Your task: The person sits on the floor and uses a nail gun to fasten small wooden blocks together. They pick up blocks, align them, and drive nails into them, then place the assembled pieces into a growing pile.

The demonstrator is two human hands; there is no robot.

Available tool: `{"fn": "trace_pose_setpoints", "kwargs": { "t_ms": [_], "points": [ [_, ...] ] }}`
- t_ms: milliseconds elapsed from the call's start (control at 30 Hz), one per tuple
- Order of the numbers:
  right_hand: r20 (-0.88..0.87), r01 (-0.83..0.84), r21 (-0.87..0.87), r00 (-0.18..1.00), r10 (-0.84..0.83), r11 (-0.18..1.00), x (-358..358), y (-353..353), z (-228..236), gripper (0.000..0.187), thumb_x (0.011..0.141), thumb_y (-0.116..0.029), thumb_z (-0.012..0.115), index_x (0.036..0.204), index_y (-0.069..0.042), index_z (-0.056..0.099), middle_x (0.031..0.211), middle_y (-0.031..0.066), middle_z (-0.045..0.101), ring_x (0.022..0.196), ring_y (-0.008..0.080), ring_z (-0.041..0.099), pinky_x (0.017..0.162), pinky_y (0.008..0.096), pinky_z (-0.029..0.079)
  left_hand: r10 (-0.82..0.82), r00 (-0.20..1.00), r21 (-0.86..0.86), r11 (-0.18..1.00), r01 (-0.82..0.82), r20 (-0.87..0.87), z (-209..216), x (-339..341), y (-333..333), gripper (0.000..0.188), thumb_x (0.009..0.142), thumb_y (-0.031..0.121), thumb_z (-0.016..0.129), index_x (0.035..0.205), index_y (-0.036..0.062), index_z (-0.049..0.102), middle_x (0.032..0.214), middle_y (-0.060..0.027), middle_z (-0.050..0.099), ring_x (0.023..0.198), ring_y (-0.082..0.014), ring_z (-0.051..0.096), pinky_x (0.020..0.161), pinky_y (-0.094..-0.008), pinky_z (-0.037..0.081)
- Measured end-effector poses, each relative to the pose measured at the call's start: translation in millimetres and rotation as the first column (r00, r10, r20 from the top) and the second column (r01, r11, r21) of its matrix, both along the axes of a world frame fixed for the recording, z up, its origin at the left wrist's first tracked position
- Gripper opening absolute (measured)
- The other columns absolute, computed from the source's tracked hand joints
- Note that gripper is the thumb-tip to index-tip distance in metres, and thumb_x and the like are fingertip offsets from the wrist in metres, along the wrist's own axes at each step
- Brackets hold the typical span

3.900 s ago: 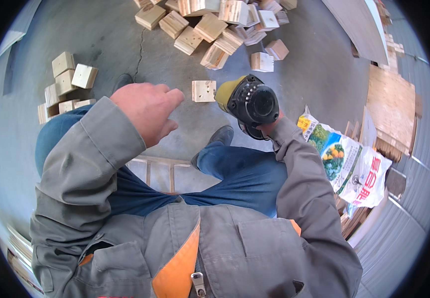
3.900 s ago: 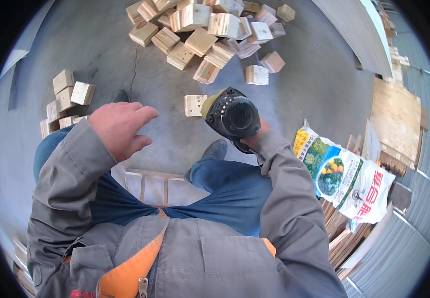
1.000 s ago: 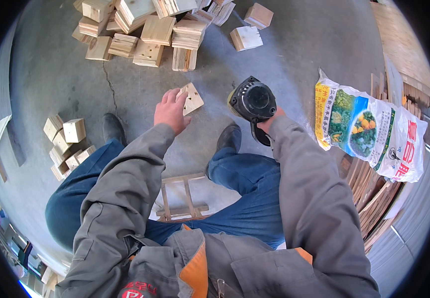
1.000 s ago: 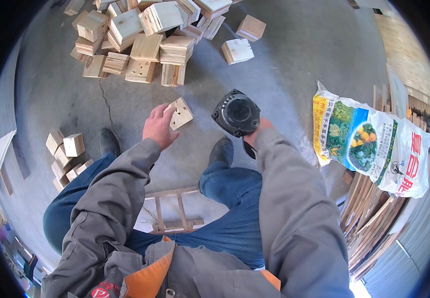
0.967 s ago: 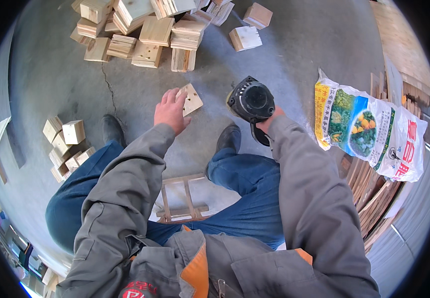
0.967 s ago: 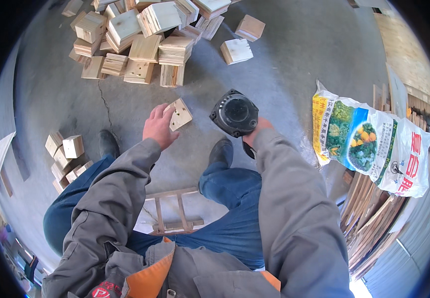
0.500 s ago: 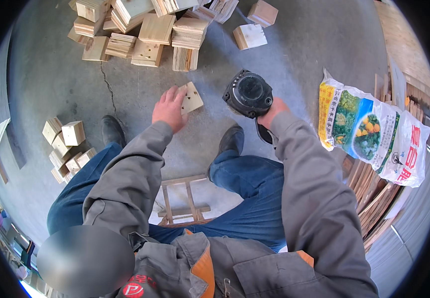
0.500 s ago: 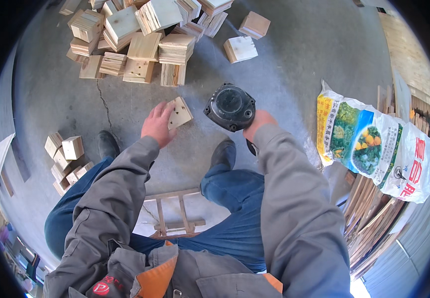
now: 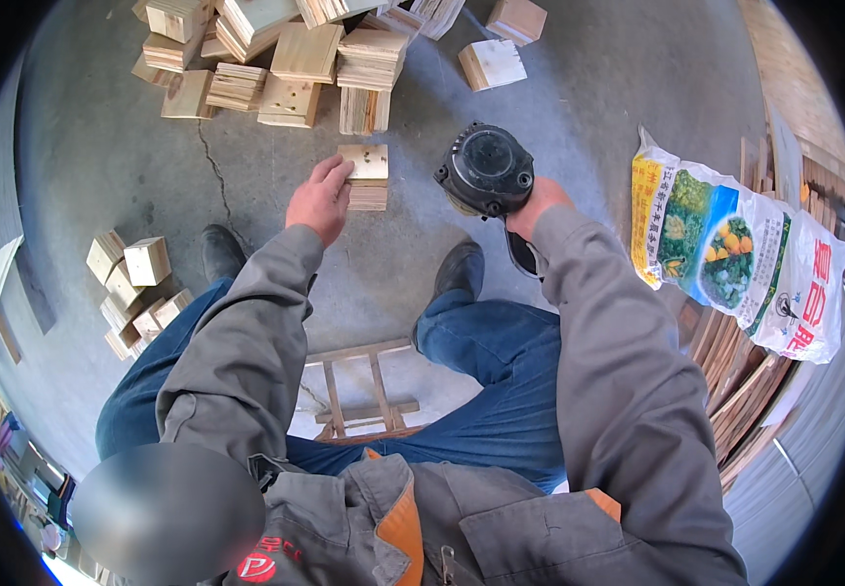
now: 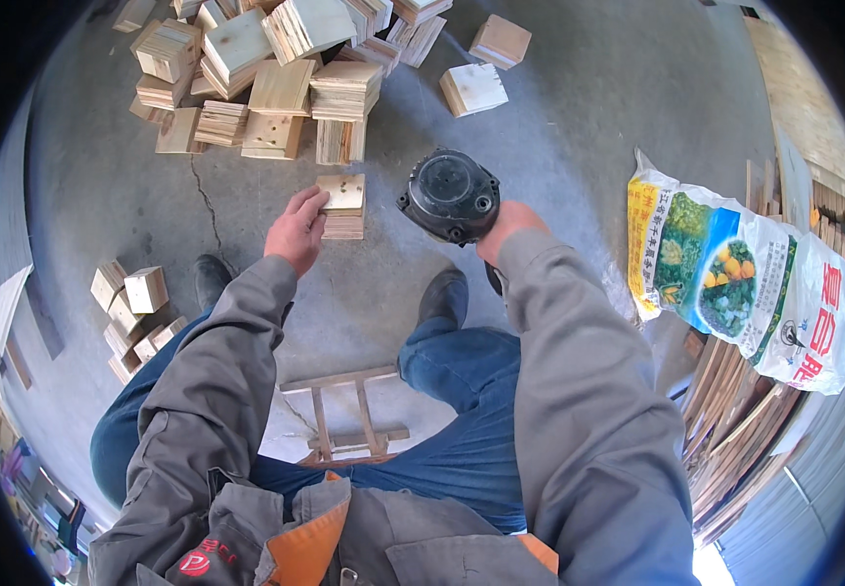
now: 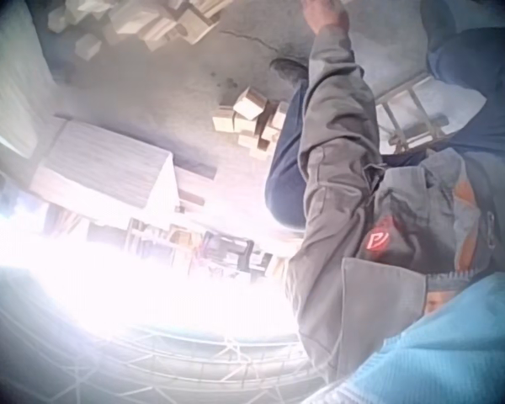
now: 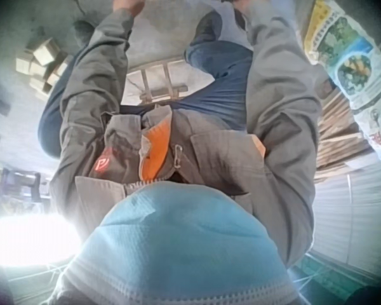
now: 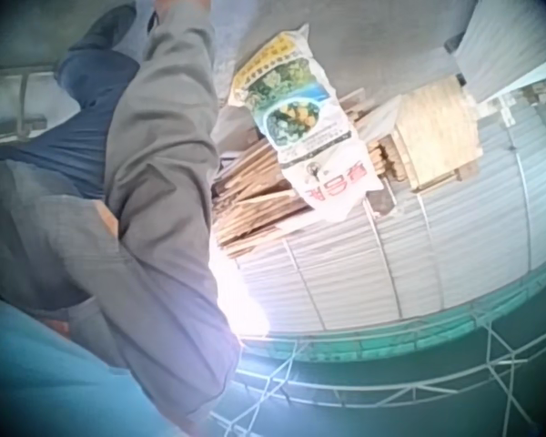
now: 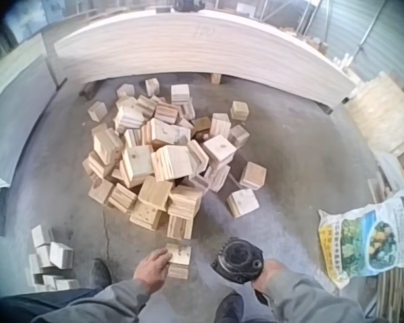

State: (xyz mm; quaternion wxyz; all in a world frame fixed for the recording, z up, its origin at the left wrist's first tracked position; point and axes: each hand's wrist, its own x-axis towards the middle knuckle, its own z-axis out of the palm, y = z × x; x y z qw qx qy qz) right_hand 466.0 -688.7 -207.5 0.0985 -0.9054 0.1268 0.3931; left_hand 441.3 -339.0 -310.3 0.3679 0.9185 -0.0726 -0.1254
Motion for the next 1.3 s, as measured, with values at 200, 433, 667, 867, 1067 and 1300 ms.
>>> {"fn": "trace_pose_setpoints", "kwargs": {
  "t_ms": [200, 433, 667, 867, 1067, 1300],
  "points": [
    [-0.034, 0.016, -0.022, 0.999, -0.017, 1.000, 9.4, 10.0, 10.9, 0.027, 0.085, -0.015, 0.067, 0.109, -0.008, 0.076, 0.113, 0.0206, 0.073, 0.111, 0.0401, 0.067, 0.095, 0.0423, 0.054, 0.007, 0.992, 0.138, 0.990, 0.011, -0.127, 7.2, 8.3, -2.2, 0.054, 0.090, 0.024, 0.072, 0.139, 0.0094, 0.054, 0.147, -0.0174, 0.052, 0.122, -0.0411, 0.061, 0.101, -0.0465, 0.052],
    [-0.075, -0.017, -0.051, 0.997, 0.014, 0.999, 16.2, 19.5, 23.6, 0.028, 0.085, -0.016, 0.067, 0.110, -0.008, 0.076, 0.113, 0.0206, 0.073, 0.111, 0.0394, 0.068, 0.095, 0.0422, 0.055, -0.009, 0.999, 0.304, 0.953, 0.019, -0.034, 14.1, 1.6, -13.6, 0.084, 0.074, 0.028, 0.086, 0.144, 0.0096, 0.043, 0.145, -0.0140, 0.051, 0.127, -0.0346, 0.058, 0.104, -0.0460, 0.049],
    [-0.071, -0.028, -0.072, 0.997, 0.023, 0.997, 11.3, 19.9, 20.9, 0.027, 0.085, -0.018, 0.068, 0.108, -0.006, 0.076, 0.112, 0.0201, 0.073, 0.111, 0.0392, 0.068, 0.095, 0.0423, 0.055, -0.026, 0.995, 0.350, 0.935, 0.059, -0.097, 10.0, 15.2, -12.8, 0.082, 0.071, 0.026, 0.086, 0.141, 0.0081, 0.046, 0.135, -0.0161, 0.058, 0.125, -0.0352, 0.058, 0.103, -0.0458, 0.049],
    [-0.076, -0.041, -0.078, 0.997, 0.035, 0.996, 13.1, 22.3, 22.7, 0.027, 0.085, -0.019, 0.069, 0.108, -0.008, 0.077, 0.112, 0.0198, 0.073, 0.110, 0.0395, 0.068, 0.094, 0.0423, 0.055, 0.249, 0.875, 0.003, 0.962, -0.272, -0.416, -23.9, -3.4, -6.7, 0.082, 0.075, 0.033, 0.086, 0.140, 0.0001, 0.049, 0.131, -0.0189, 0.062, 0.120, -0.0317, 0.061, 0.099, -0.0420, 0.051],
    [-0.080, -0.030, -0.071, 0.997, 0.025, 0.997, 14.4, 21.3, 26.3, 0.028, 0.086, -0.020, 0.069, 0.110, -0.007, 0.076, 0.114, 0.0199, 0.073, 0.111, 0.0398, 0.067, 0.095, 0.0423, 0.055, 0.193, 0.437, -0.264, 0.565, -0.781, -0.878, -44.7, -6.1, -14.5, 0.073, 0.084, 0.039, 0.082, 0.138, -0.0026, 0.056, 0.120, -0.0124, 0.067, 0.104, -0.0257, 0.063, 0.088, -0.0371, 0.052],
    [-0.077, -0.040, -0.067, 0.996, 0.035, 0.997, 18.2, 20.5, 23.4, 0.028, 0.085, -0.020, 0.069, 0.109, -0.007, 0.076, 0.114, 0.0206, 0.073, 0.112, 0.0402, 0.067, 0.095, 0.0427, 0.055, 0.296, 0.363, -0.104, 0.632, -0.768, -0.883, -60.0, -15.1, -25.1, 0.064, 0.095, 0.042, 0.071, 0.138, -0.0024, 0.056, 0.121, -0.0111, 0.067, 0.098, -0.0226, 0.065, 0.084, -0.0366, 0.050]
  ]
}}
